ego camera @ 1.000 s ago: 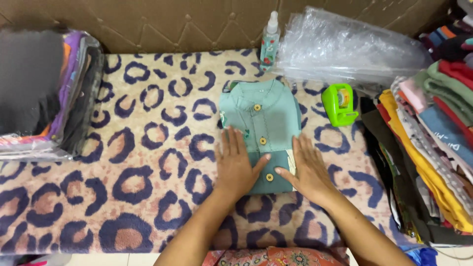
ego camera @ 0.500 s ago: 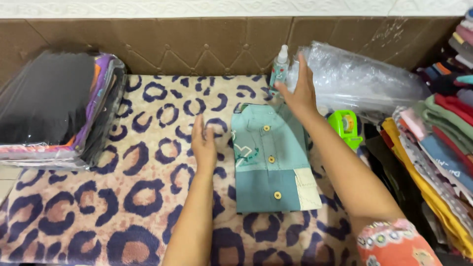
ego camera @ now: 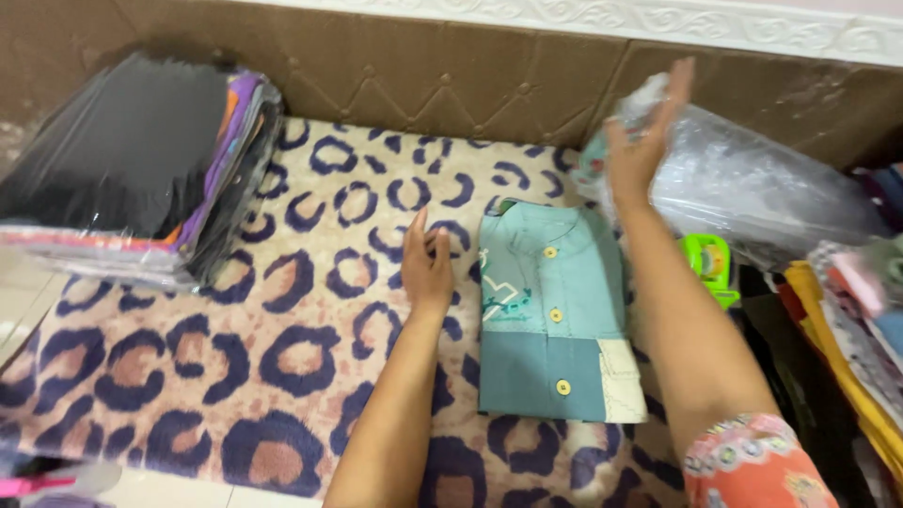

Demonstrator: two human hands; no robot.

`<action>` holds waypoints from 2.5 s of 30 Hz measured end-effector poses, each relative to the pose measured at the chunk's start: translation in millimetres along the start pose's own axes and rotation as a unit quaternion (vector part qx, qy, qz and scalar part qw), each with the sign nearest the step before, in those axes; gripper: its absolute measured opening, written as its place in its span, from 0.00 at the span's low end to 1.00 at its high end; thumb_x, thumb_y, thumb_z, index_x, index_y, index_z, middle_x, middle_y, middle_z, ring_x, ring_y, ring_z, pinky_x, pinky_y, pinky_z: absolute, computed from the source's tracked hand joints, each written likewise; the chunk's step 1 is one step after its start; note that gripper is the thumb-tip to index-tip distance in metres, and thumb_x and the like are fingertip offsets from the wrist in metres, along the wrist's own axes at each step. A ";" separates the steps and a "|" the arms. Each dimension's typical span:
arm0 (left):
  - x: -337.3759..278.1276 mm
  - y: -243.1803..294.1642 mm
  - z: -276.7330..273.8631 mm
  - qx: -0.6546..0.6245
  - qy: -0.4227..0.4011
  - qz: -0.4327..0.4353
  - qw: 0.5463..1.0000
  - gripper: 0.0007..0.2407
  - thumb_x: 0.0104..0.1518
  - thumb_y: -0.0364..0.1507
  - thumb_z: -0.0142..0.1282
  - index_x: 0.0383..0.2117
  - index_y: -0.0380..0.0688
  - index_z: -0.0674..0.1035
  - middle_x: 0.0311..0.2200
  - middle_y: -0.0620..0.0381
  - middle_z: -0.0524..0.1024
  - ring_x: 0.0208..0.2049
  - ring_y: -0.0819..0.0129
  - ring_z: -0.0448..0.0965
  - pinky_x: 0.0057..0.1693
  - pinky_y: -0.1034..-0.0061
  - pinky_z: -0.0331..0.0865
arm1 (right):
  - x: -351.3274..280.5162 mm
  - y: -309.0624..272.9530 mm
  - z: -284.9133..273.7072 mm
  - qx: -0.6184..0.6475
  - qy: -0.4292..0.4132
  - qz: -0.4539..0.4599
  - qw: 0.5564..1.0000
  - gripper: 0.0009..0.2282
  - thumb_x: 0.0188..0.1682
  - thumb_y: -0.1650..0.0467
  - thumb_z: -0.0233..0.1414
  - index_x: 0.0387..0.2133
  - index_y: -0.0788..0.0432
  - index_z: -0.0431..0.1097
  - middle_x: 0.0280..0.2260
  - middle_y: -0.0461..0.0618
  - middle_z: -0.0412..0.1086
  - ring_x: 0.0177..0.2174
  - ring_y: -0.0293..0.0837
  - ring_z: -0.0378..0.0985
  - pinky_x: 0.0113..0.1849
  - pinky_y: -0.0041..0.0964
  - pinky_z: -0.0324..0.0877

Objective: The person folds various t-shirts and places them on a stack on a leopard-print surface. They spray each folded shirt with a liquid from a spray bottle before adding it to the pile.

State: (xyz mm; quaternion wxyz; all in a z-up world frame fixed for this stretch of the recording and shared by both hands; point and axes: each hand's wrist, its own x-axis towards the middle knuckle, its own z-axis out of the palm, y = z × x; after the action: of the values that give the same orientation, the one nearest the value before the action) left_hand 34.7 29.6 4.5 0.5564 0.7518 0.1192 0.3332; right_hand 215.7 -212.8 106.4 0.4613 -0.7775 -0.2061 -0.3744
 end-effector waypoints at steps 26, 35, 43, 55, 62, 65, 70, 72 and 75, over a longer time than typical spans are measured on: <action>-7.0 -5.0 -1.4 -0.029 0.007 -0.024 0.999 0.18 0.66 0.30 0.53 0.63 0.49 0.72 0.54 0.48 0.72 0.51 0.58 0.81 0.54 0.72 0.76 | -199.2 -150.3 -193.1 -0.136 -0.295 0.065 0.943 0.19 0.43 0.65 0.62 0.50 0.44 0.74 0.32 0.45 0.76 0.27 0.50 0.81 0.30 0.45 0.76; -8.0 -11.9 0.5 -0.045 0.009 -0.018 0.999 0.19 0.66 0.30 0.53 0.63 0.47 0.71 0.52 0.47 0.72 0.48 0.58 0.82 0.52 0.73 0.76 | -187.8 -106.0 -183.1 -0.078 -0.205 0.050 0.974 0.22 0.45 0.69 0.63 0.54 0.59 0.69 0.45 0.62 0.75 0.44 0.64 0.78 0.44 0.56 0.72; -3.6 -12.9 -2.1 -0.027 -0.003 -0.017 0.999 0.19 0.65 0.29 0.52 0.62 0.44 0.70 0.53 0.46 0.72 0.45 0.60 0.80 0.48 0.75 0.75 | -69.5 -98.2 -103.2 0.085 -0.101 -0.019 0.991 0.36 0.59 0.77 0.52 0.73 0.51 0.34 0.62 0.57 0.48 0.61 0.60 0.63 0.64 0.54 0.62; 2.2 10.1 -5.6 0.039 -0.025 -0.026 0.999 0.20 0.64 0.34 0.49 0.61 0.44 0.71 0.48 0.56 0.76 0.37 0.69 0.78 0.44 0.79 0.71 | 12.1 -3.0 40.0 0.054 -0.071 0.180 0.980 0.44 0.46 0.78 0.61 0.68 0.33 0.38 0.51 0.53 0.70 0.47 0.50 0.77 0.47 0.50 0.73; 3.8 17.1 -3.8 0.072 -0.019 -0.039 0.996 0.19 0.63 0.34 0.49 0.60 0.46 0.73 0.49 0.58 0.78 0.35 0.69 0.80 0.43 0.78 0.72 | 17.6 22.6 35.5 -0.031 -0.124 0.186 0.974 0.46 0.46 0.69 0.65 0.70 0.51 0.33 0.70 0.64 0.42 0.67 0.62 0.49 0.64 0.56 0.51; 3.8 19.5 -4.3 0.028 -0.025 -0.044 0.998 0.18 0.63 0.32 0.49 0.59 0.45 0.73 0.45 0.54 0.79 0.32 0.71 0.81 0.41 0.79 0.73 | 22.8 12.9 20.9 0.026 -0.051 0.160 0.985 0.43 0.46 0.70 0.64 0.69 0.46 0.38 0.67 0.70 0.50 0.66 0.64 0.53 0.60 0.55 0.58; 7.4 -46.0 4.8 0.013 -0.037 0.008 0.999 0.18 0.63 0.25 0.53 0.60 0.46 0.73 0.40 0.57 0.76 0.29 0.73 0.72 0.39 0.81 0.68 | -12.3 -165.7 -99.5 0.111 -0.065 0.056 0.990 0.42 0.50 0.75 0.60 0.71 0.39 0.36 0.69 0.70 0.49 0.68 0.65 0.58 0.62 0.62 0.61; 5.8 -32.2 2.2 0.024 -0.057 0.038 0.997 0.17 0.64 0.25 0.51 0.60 0.41 0.72 0.45 0.52 0.76 0.33 0.69 0.73 0.44 0.77 0.69 | -43.8 -242.5 -167.5 0.123 -0.080 0.033 0.989 0.42 0.49 0.77 0.56 0.72 0.41 0.36 0.72 0.66 0.48 0.72 0.62 0.56 0.67 0.61 0.57; 1.2 0.4 -4.3 0.053 -0.062 0.031 0.996 0.18 0.66 0.30 0.46 0.58 0.30 0.72 0.56 0.40 0.72 0.54 0.51 0.73 0.58 0.68 0.64 | -81.3 -286.3 -289.7 -0.050 -0.041 0.031 0.997 0.32 0.47 0.73 0.54 0.64 0.66 0.47 0.67 0.62 0.53 0.67 0.55 0.61 0.69 0.47 0.61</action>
State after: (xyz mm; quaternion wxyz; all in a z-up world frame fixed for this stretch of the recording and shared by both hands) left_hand 32.8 33.4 6.0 0.5117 0.8028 0.0787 0.2958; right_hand -140.0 -323.2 290.0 0.4243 -0.8203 -0.1819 -0.3377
